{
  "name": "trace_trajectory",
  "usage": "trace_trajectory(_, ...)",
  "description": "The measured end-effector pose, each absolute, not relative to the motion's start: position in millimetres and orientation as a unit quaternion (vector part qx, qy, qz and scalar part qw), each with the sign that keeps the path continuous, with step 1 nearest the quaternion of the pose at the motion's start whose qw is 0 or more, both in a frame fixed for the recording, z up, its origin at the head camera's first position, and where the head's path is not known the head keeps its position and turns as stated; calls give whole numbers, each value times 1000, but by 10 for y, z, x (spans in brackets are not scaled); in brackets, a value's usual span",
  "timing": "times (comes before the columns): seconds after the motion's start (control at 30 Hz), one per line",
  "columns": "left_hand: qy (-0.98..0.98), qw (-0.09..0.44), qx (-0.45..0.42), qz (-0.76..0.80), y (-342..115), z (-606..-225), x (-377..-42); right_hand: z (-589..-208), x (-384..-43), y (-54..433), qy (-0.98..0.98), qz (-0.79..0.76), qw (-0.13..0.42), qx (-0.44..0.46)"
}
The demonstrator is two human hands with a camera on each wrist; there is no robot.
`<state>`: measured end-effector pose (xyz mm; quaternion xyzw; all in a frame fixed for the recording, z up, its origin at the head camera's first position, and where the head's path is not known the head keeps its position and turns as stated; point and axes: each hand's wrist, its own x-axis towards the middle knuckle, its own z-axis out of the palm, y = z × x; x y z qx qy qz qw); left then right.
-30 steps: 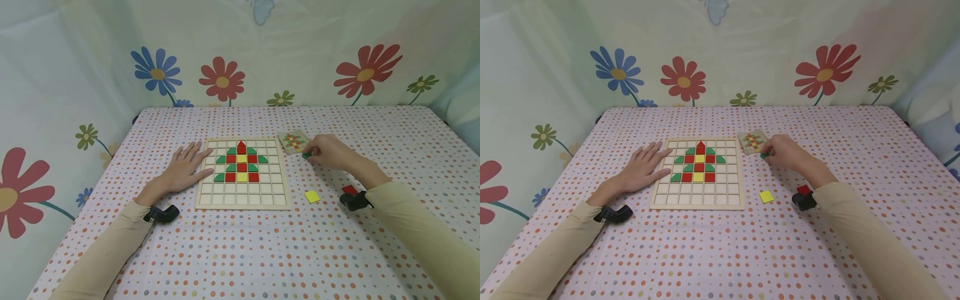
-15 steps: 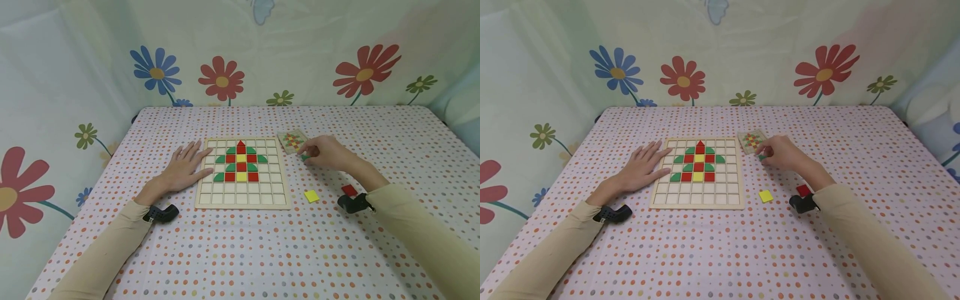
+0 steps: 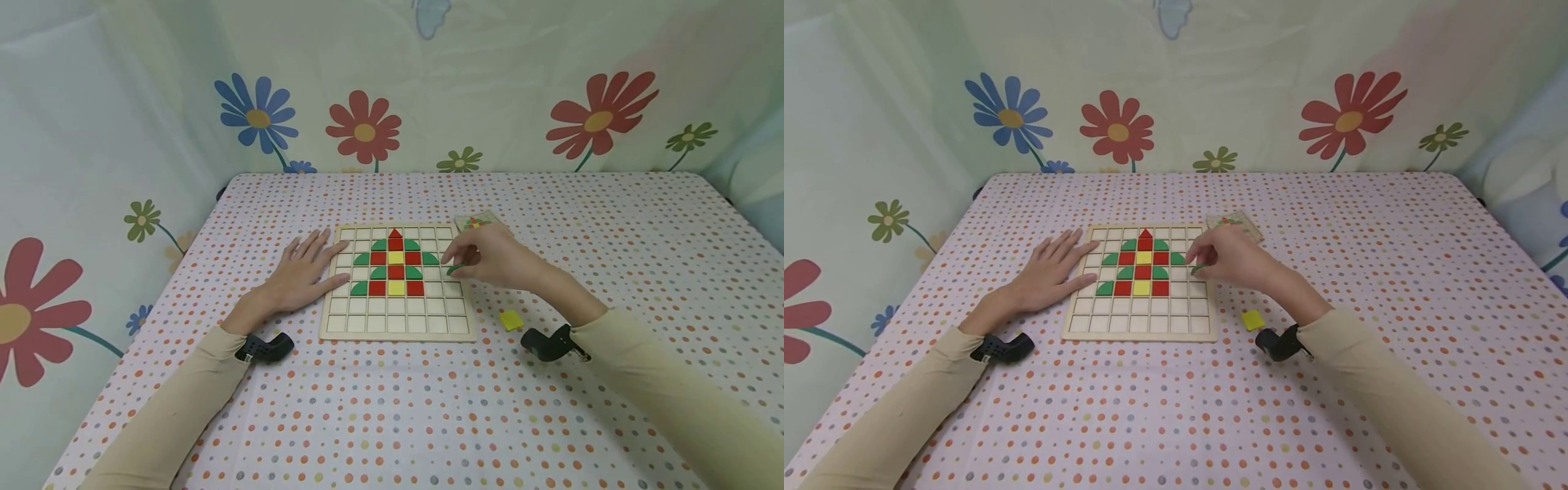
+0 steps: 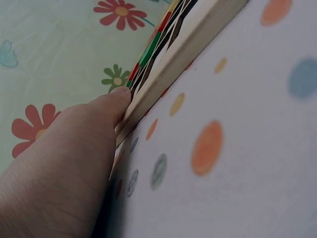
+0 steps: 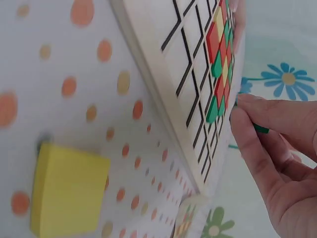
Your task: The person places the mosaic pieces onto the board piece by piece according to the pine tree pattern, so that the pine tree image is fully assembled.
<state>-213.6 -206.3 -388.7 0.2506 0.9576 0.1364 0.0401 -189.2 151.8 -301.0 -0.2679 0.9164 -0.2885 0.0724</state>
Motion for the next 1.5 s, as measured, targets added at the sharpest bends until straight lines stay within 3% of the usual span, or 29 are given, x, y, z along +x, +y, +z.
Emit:
trace_trajectory(0.47, 957, 42, 253, 138, -2059, -3885, -2133, -3155, -1861, 1355, 892, -336, 121, -278)
trace_trajectory(1.5, 958, 48, 248, 135, -2050, -3847, -2121, -3193, -1741, 1107, 931, -226, 83, -273)
